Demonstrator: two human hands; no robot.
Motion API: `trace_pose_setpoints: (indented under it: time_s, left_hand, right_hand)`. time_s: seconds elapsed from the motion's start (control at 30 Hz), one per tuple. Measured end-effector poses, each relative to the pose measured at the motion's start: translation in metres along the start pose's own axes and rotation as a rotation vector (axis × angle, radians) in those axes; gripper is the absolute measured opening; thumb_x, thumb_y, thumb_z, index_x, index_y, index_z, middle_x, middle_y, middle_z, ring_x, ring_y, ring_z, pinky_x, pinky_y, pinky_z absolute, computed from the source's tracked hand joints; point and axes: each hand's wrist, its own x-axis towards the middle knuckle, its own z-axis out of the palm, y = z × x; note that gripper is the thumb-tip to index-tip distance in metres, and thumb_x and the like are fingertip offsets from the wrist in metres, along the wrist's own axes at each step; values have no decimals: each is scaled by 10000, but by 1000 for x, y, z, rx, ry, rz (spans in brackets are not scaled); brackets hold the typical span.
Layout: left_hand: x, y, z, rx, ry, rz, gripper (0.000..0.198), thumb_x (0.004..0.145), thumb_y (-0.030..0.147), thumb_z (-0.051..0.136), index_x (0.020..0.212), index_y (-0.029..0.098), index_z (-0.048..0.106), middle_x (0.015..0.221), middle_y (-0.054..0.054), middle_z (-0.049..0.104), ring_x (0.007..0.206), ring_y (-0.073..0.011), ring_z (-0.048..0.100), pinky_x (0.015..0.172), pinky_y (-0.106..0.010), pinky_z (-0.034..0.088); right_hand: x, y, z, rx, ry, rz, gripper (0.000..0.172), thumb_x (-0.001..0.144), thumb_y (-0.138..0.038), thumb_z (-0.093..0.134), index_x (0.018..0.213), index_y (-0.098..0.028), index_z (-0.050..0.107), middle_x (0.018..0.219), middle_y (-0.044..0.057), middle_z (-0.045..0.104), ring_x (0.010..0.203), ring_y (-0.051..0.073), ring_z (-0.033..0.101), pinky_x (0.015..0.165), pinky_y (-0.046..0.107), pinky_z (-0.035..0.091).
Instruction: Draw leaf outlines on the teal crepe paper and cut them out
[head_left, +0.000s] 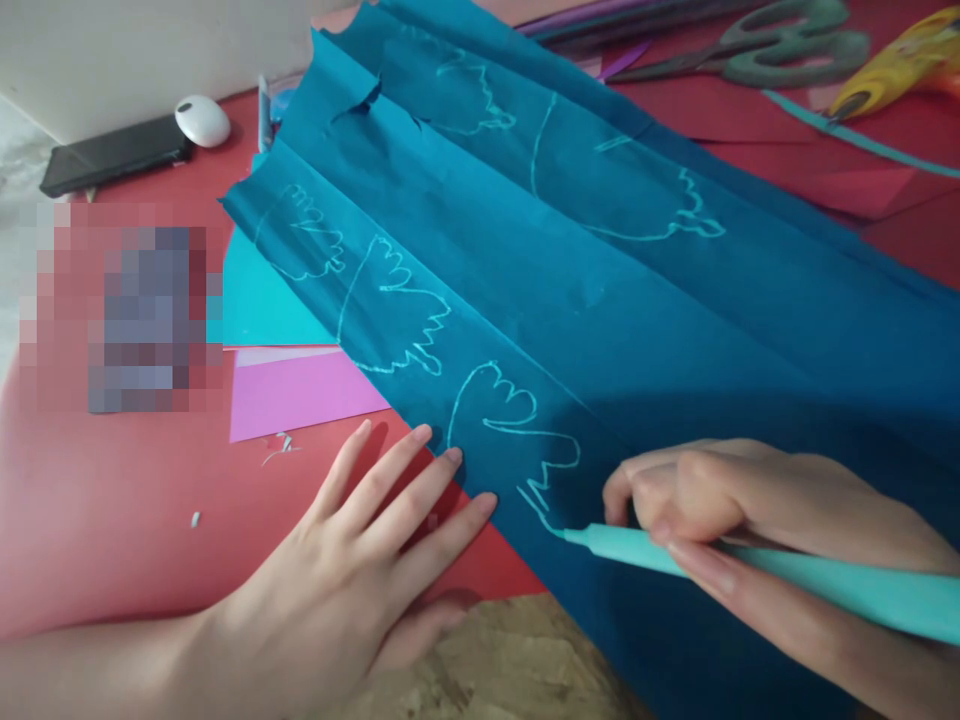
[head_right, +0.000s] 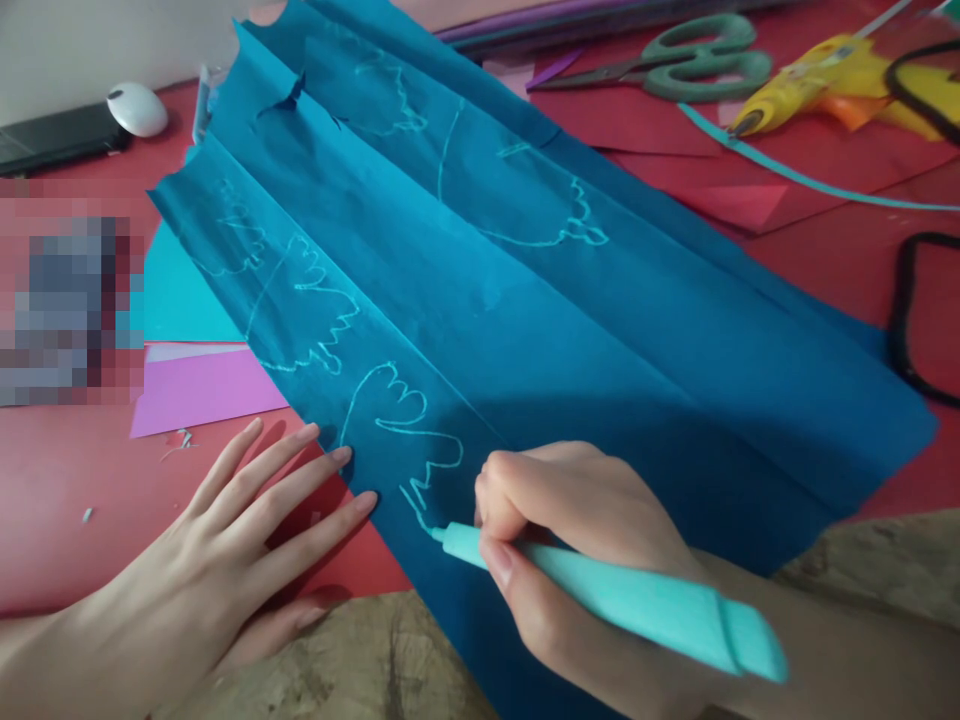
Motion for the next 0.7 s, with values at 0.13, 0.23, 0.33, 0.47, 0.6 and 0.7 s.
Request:
trace_pose_setpoints:
  time_s: [0.13, 0.23, 0.33, 0.47, 0.6, 0.7]
  left_hand:
    - [0, 0, 1, 3, -1, 0, 414, 960, 445, 329, 1244, 243, 551, 1254, -36, 547, 1284, -260, 360, 1125, -405, 110]
    - [1, 0, 1, 2, -1, 4, 414, 956, 450, 339, 1243, 244, 553, 1259, -35, 545, 1284, -260, 360, 1125, -409, 116]
    - [1, 0, 1, 10, 4, -1, 415, 955, 454, 337, 1244, 248, 552, 1251, -31, 554, 1280, -254, 368, 1125, -420, 134]
    - [1, 0, 1, 11, 6, -3, 414, 961, 444, 325, 1243, 246, 554, 1245, -35, 558, 1276, -260, 373, 1120, -417, 143]
    - [1, 0, 2, 9, 4, -1, 416, 963, 441, 318, 1245, 245, 553, 1253, -36, 551, 1281, -262, 368, 1121, -414, 135]
    - [1, 0, 2, 6, 13, -3, 419, 961, 448, 320, 1240, 246, 558, 1250, -37, 553, 1278, -261, 372, 1124, -415, 128]
  right_hand:
    - [3, 0, -1, -9, 54, -70, 197, 817, -111, 371, 693, -248, 303, 500, -65, 492, 496, 117, 575, 419, 225, 390]
    - [2, 3, -3, -73, 29, -46, 177, 842, -137, 373, 725, -263, 333, 524, -63, 517, 513, 126, 584, 437, 232, 414]
    - [1, 5, -4, -98, -15, -39, 177, 867, -154, 372, 734, -266, 336, 572, -58, 557, 541, 131, 598, 445, 237, 422]
    - [2, 5, -3, -92, -18, -54, 192, 853, -132, 367, 717, -259, 318, 576, -58, 563, 563, 129, 613, 440, 232, 415]
    - [2, 4, -4, -42, -10, -73, 202, 829, -113, 367, 698, -257, 314, 510, -69, 515, 514, 125, 595, 414, 226, 399]
    - [1, 3, -3, -56, 2, -36, 199, 827, -110, 380, 710, -267, 344, 522, -71, 533, 510, 133, 600, 413, 232, 407]
